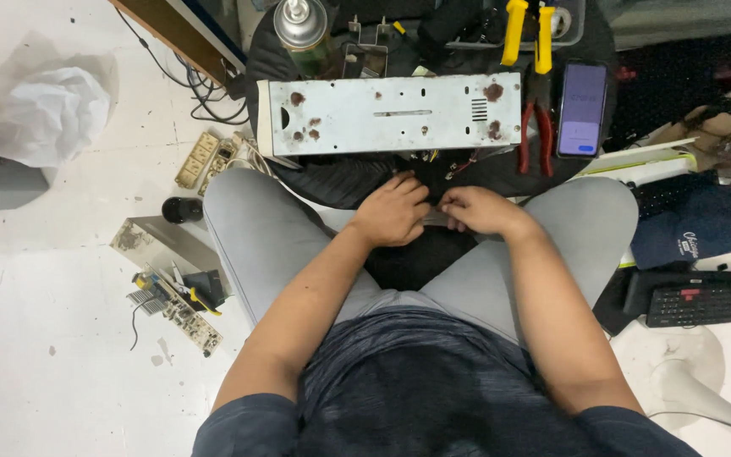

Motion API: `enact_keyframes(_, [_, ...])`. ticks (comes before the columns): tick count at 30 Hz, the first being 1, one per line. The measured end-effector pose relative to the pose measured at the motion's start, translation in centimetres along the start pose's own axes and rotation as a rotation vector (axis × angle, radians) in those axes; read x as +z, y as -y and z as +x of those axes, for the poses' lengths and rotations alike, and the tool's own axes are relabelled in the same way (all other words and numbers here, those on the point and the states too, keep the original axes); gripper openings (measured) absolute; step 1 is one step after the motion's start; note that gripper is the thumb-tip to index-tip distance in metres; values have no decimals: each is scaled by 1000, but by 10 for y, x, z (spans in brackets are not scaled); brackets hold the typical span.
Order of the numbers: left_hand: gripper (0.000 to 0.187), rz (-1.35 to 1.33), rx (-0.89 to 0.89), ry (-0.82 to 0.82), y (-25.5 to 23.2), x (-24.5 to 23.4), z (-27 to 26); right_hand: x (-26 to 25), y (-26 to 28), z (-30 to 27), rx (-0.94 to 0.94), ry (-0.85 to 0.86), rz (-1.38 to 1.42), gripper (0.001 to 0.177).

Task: The person sits cross-legged and works on a white metal electronic chassis placed on their lap. They use a screwdriver to tighten screws on the chassis, flip it over to access the internal components, and continue adjusting parts with the screwdriver.

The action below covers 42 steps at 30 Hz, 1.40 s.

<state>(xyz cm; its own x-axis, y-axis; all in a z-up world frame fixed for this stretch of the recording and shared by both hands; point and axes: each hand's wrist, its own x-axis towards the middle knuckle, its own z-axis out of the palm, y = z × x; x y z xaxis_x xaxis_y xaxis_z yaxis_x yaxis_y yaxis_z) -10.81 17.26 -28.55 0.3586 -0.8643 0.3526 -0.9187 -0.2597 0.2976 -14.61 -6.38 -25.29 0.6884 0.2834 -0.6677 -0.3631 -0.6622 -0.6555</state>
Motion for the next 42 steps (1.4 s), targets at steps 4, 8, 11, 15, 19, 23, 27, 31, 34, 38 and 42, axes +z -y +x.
enact_keyframes(4, [27,127,-40,-12,-1,14,-4,-2,5,-10,7,-20,-8,35])
enact_keyframes(8, [18,61,-72,-107,-31,-17,4,-12,40,-42,24,-136,-137,41])
enact_keyframes(11, [15,89,-223,-312,-51,-67,14,-13,13,-37,-143,-331,89,19])
enact_keyframes(15, [34,174,-433,-422,-35,-132,51,-14,32,-40,-219,-372,221,17])
enact_keyframes(19, [37,258,-466,-346,-20,-141,70,-13,64,-49,-57,-208,26,28])
enact_keyframes(23, [30,246,-445,-341,-14,-138,70,-11,66,-46,-41,-120,-24,30])
enact_keyframes(27, [28,244,-401,-363,-8,-123,63,-14,66,-45,-91,-129,-19,32])
enact_keyframes(31, [28,260,-385,-337,-6,-131,67,-14,63,-33,-82,-91,170,32])
enact_keyframes(34, [33,194,-415,-324,-11,-133,59,9,56,-18,-203,-138,571,30])
enact_keyframes(38, [36,122,-507,-396,-20,-148,47,27,76,-1,-220,-504,1053,34])
enact_keyframes(42, [34,200,-553,-410,-12,-158,36,52,74,22,-108,-587,1298,18])
